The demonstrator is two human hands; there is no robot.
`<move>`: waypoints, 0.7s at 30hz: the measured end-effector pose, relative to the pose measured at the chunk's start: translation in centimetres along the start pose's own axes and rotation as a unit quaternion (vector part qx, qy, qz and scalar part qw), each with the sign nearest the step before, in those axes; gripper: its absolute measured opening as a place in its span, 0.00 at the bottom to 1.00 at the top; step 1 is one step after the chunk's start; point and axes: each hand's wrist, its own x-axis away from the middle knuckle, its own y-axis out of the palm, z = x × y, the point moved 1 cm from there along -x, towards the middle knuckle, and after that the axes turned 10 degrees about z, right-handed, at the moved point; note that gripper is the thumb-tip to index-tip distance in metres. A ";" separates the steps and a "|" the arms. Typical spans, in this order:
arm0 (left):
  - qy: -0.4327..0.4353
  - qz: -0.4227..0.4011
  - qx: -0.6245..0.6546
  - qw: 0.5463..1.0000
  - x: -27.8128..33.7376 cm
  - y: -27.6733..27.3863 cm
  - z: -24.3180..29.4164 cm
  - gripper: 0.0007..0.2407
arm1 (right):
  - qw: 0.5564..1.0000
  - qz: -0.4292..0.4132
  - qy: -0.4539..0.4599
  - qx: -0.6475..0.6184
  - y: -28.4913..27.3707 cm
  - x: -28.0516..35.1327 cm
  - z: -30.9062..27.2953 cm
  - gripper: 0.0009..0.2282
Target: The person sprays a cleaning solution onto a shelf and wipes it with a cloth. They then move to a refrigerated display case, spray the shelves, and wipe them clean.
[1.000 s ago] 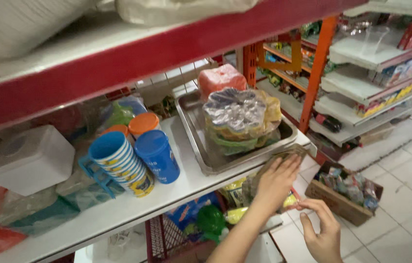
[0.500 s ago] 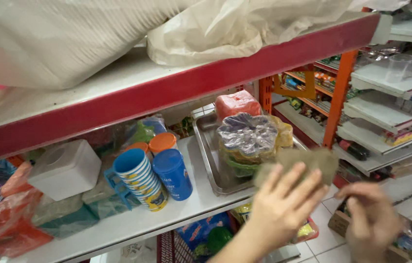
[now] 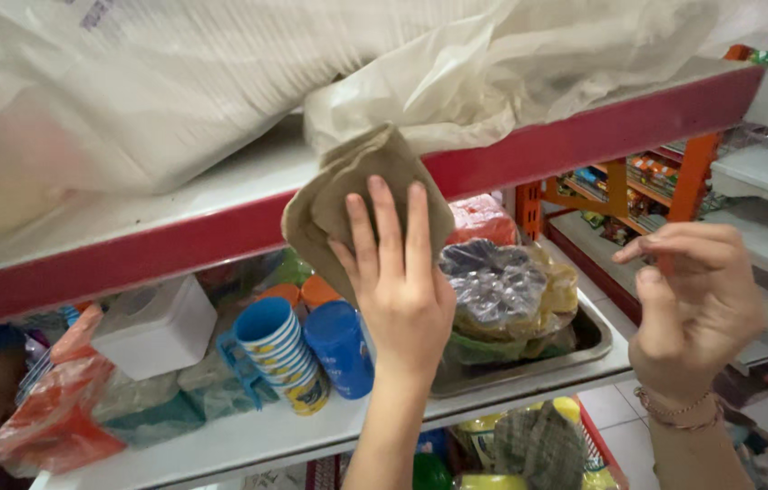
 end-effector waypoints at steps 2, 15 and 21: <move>0.014 -0.008 0.028 0.999 0.3 0.7 0.7 0.27 | 1.000 -0.004 -0.004 0.013 -0.2 -0.5 0.4 0.09; 0.144 -0.040 0.154 0.977 -0.5 8.1 10.1 0.22 | 0.998 0.037 -0.022 0.035 -2.3 -2.3 2.9 0.07; 0.185 -0.051 0.165 0.967 -2.8 10.8 14.8 0.20 | 0.993 0.053 -0.053 0.094 -5.2 -2.2 4.1 0.07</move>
